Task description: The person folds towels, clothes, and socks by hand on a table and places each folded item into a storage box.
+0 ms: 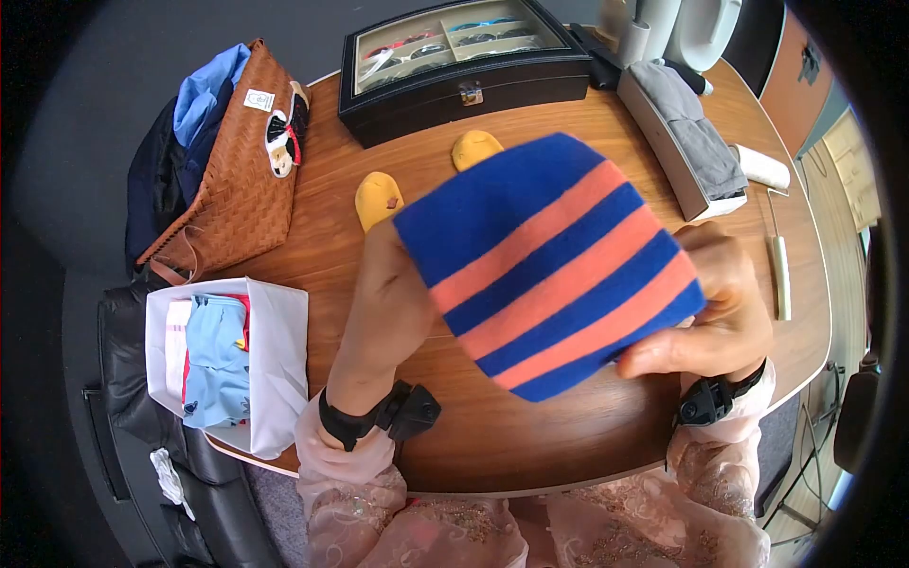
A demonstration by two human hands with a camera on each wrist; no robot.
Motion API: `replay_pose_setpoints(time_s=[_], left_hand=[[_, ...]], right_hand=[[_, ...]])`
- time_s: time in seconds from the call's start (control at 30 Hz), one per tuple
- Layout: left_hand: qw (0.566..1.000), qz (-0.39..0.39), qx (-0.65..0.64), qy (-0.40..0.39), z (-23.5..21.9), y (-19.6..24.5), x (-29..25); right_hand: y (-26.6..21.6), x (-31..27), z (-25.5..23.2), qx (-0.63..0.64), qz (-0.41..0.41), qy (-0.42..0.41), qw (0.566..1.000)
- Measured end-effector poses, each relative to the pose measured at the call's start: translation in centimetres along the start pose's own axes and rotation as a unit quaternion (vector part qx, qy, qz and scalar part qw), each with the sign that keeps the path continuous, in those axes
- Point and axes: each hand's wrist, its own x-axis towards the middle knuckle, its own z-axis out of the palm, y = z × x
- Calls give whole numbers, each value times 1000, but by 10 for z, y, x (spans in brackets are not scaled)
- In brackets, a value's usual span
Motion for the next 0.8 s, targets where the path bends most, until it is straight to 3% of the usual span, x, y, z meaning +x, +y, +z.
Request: replay_pose_setpoints(time_s=[0.03, 0.07, 0.1, 0.17, 0.27, 0.53, 0.77, 0.8], left_hand=[[995, 27, 70, 58, 0, -2, -1], [995, 80, 54, -29, -8, -2, 1], [995, 80, 54, -28, -9, -2, 1], [985, 36, -170, -9, -8, -1, 0], [967, 12, -249, 40, -6, 3, -3], [937, -40, -335, 93, -12, 13, -11], [894, -64, -423, 130, -16, 12, -14], [951, 41, -307, -13, -19, 4, -13]], right_hand=[[0, 2, -1, -38, 23, -18, 999], [6, 1, -2, -82, -29, -35, 996], [7, 2, -3, -82, -29, -35, 996], [9, 3, -4, -102, 10, -74, 992], [13, 3, -1, -108, 29, -70, 991], [22, 5, 1, -140, -26, -77, 987], [5, 2, -1, -85, 34, -25, 996], [2, 3, 0, -68, 75, -6, 995]])
